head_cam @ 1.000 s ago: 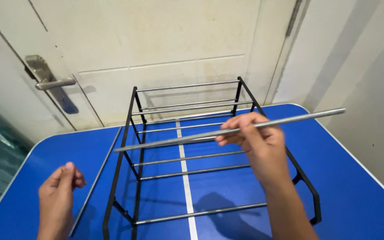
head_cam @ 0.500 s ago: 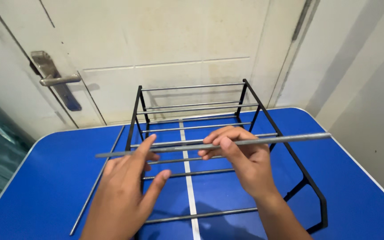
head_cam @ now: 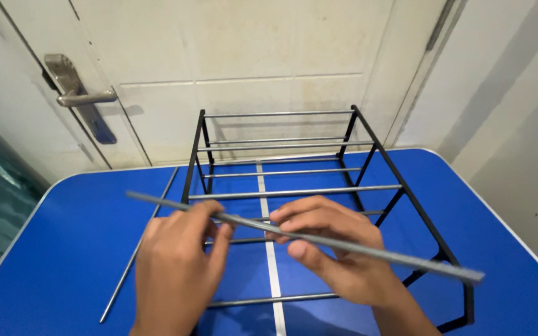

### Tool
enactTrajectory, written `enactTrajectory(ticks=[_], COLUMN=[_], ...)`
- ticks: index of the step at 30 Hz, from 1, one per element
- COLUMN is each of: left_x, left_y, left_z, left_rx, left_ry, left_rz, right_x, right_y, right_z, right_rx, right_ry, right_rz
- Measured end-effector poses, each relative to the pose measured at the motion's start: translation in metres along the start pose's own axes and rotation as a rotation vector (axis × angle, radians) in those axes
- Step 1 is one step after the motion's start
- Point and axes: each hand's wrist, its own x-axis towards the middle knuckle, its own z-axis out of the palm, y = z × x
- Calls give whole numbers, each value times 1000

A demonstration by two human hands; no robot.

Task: The person inserts multiple metal rods into a black metal frame on a blue table, building a multi-tiered rack. The person repeatedly picks up rods and slides them into the frame slots, completing the assembly.

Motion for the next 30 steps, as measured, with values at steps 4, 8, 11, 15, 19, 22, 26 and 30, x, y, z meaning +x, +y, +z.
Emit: enactTrajectory(ticks=[4, 8, 11, 15, 19, 22, 26, 30], left_x=[7, 18, 18, 7, 0, 0, 3, 1], left_y=[-19, -40, -44, -38, -25, -21, -21, -16], left_z=[-11, -24, -27, -32, -22, -16, -10, -9], left_rx=[76, -101, -527, -1053, -1296, -1259, -1125, -591], left_ry=[52, 80, -8, -360, -703, -747, -584, -323], left_rz=[-176, -278, -376, -243, -167, -234, -396, -415], right_x=[2, 5, 8, 11, 15, 14, 15, 21], right_y=[-9, -11, -15, -21, -20, -16, -14, -14], right_z=[3, 5, 6, 12, 13, 12, 5, -5], right_rx=[-215, -194, -265, -597, -756, -612, -658, -841], right_ry=[-95, -115, -82, 35, 49, -2, 52, 125], right_rz=[-74, -86, -70, -264, -351, -188, -122, -99])
